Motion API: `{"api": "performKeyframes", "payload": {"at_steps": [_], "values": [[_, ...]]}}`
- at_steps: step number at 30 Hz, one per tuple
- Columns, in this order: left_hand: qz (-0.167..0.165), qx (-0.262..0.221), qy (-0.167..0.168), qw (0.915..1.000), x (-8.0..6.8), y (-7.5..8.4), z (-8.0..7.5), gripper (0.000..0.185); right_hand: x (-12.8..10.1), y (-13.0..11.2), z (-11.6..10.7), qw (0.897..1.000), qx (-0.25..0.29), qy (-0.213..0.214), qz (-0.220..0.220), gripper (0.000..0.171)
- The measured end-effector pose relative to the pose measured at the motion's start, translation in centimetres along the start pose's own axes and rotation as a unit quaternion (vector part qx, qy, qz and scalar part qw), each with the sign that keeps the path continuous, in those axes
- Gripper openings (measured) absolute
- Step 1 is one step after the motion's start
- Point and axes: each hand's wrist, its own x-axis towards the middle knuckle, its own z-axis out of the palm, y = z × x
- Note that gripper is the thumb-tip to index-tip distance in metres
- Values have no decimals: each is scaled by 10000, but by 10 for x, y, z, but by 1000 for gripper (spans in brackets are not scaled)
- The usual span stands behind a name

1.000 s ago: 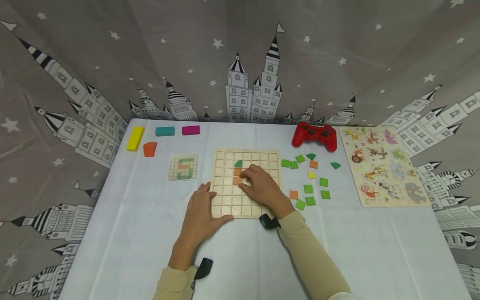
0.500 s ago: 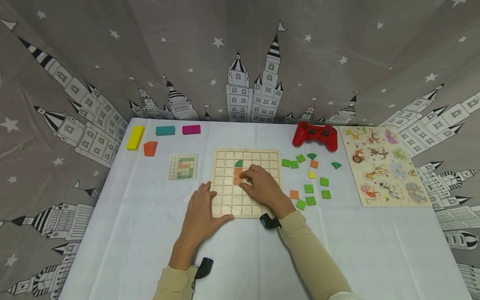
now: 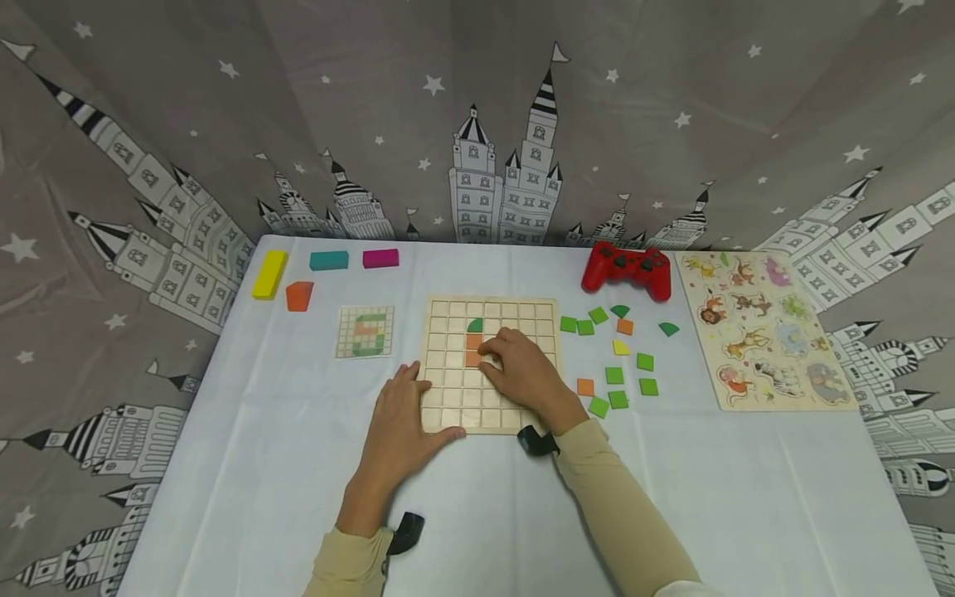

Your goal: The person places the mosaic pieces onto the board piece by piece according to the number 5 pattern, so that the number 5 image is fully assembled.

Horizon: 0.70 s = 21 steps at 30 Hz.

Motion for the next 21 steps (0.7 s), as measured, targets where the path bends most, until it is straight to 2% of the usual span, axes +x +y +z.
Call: {"api": "performKeyframes", "payload": {"at_steps": [5, 11, 17, 21], "values": [[65, 27, 70, 10000, 0, 1, 1, 97, -15, 12, -13, 9996, 198, 34, 221, 25], [78, 18, 76, 9999, 0, 4, 0, 97, -55, 45, -35, 9958, 417, 331, 746, 27], [7, -25, 7, 10000, 0, 5, -1, 95, -96, 82, -51, 9902, 304, 473, 1278, 30], [-23, -24, -8, 10000, 0, 3, -2, 96, -111, 97, -53, 9858, 234, 458, 1599, 30]]}}
